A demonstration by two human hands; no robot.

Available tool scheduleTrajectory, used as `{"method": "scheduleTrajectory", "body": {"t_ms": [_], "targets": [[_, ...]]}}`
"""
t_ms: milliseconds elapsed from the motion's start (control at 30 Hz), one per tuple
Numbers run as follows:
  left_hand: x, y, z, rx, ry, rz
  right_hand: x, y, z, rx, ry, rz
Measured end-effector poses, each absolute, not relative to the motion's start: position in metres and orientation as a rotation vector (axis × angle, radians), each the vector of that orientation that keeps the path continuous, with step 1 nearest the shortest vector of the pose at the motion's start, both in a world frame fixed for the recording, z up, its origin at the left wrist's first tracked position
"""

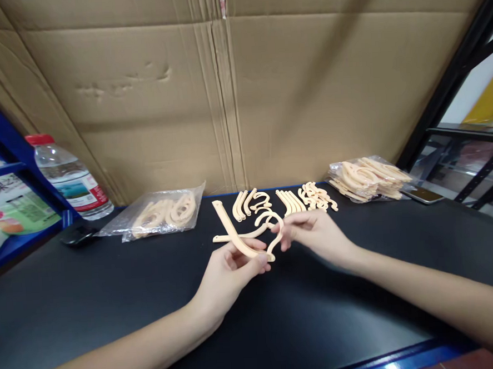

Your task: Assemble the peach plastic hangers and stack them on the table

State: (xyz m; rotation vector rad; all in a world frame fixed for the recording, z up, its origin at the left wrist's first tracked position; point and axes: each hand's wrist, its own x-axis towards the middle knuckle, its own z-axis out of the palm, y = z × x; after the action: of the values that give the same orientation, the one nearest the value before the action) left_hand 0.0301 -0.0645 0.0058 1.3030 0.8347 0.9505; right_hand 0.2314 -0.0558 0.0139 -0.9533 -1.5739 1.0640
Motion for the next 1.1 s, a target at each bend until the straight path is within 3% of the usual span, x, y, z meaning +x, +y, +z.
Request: {"method": "scheduleTrajectory", "body": {"t_ms": [200,300,667,867,1100], "targets": [[0.028,-0.062,0.004,1.243,0.871,0.955,0.273,-0.009,0.014,-1.106,-2.082,0.23],[0.028,-0.062,0.004,1.22,0.888,0.969,0.279,0.005,0.006,-1.116,-2.264,0.061],[0.028,-0.062,0.005,1.145,0.823,0.977,0.275,0.015,0.0,-1.207,-1.926,0.275],[0.026,-0.059,0.006,1.091,0.793,0.924,0.27,-0.013,0.016,-1.044,-1.358,0.753],[0.026,-0.058,0.004,1.112,0.774,0.93,0.238,-0.05,0.016,-1.058,-1.353,1.054]]}}
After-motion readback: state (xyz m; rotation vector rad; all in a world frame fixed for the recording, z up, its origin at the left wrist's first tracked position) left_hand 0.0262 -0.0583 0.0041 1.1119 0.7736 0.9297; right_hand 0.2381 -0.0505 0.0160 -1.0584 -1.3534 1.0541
